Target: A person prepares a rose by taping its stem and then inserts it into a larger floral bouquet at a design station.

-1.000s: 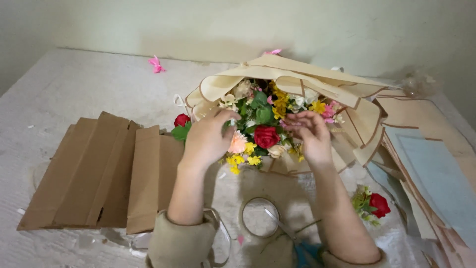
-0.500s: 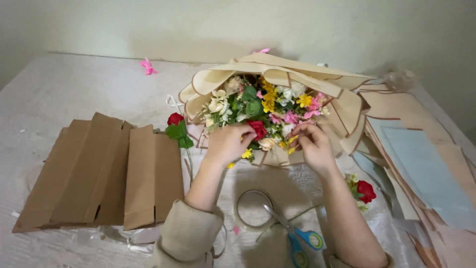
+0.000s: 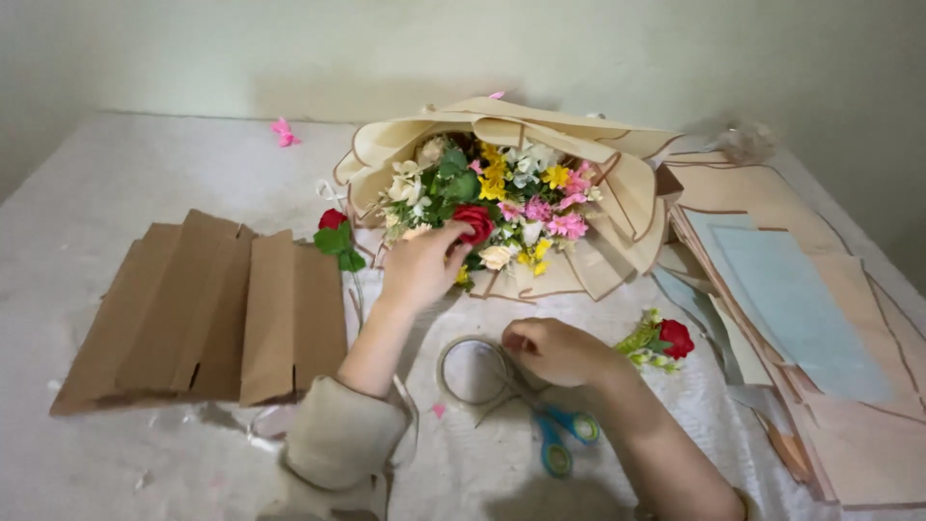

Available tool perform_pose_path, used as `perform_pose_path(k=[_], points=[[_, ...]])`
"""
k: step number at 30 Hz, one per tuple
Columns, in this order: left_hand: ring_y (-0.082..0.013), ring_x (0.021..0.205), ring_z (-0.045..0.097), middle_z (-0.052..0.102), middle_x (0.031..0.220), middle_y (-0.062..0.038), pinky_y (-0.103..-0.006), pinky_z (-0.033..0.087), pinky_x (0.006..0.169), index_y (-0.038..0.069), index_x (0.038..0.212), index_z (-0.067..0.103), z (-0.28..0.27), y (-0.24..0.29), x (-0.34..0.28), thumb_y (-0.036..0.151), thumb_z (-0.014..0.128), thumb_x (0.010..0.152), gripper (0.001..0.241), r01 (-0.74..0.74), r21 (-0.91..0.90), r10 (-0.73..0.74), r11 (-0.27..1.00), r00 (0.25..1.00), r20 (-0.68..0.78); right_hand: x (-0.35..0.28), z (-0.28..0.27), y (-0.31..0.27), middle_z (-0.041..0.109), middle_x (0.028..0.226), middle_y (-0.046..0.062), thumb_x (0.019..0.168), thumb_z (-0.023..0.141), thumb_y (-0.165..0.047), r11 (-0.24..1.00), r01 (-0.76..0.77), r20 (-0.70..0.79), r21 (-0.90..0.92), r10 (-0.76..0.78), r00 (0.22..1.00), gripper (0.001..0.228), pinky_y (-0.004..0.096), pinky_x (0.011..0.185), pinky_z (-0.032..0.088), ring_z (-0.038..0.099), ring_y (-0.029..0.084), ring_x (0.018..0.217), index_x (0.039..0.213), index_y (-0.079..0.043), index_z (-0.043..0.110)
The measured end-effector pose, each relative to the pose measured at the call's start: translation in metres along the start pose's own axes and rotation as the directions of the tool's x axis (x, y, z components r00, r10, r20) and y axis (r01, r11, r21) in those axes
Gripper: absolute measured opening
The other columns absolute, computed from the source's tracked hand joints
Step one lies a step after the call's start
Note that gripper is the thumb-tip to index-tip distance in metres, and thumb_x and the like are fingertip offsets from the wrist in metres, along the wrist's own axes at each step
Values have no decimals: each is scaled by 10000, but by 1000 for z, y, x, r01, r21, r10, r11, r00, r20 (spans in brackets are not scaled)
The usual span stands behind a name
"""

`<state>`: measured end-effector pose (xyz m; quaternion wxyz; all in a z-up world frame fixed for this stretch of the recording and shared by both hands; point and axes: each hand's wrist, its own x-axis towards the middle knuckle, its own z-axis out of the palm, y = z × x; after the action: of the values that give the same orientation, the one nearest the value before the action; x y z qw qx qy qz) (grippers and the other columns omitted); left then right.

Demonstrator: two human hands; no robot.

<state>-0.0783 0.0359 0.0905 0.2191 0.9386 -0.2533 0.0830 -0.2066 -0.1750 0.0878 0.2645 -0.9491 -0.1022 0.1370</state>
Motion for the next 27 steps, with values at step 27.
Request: perform_pose_path(k=[27], points=[[-373,1267,570,596,1309,-104,-527,485,986,227,1322,613,69,1,-143,430,648,936,437,-156,-19,157,988,986,53,-25,56,28,759,911,169,936,570,-525,983,-156,-57,-95,151,987,367,481,842,568,719,394,976,943,-175,679]])
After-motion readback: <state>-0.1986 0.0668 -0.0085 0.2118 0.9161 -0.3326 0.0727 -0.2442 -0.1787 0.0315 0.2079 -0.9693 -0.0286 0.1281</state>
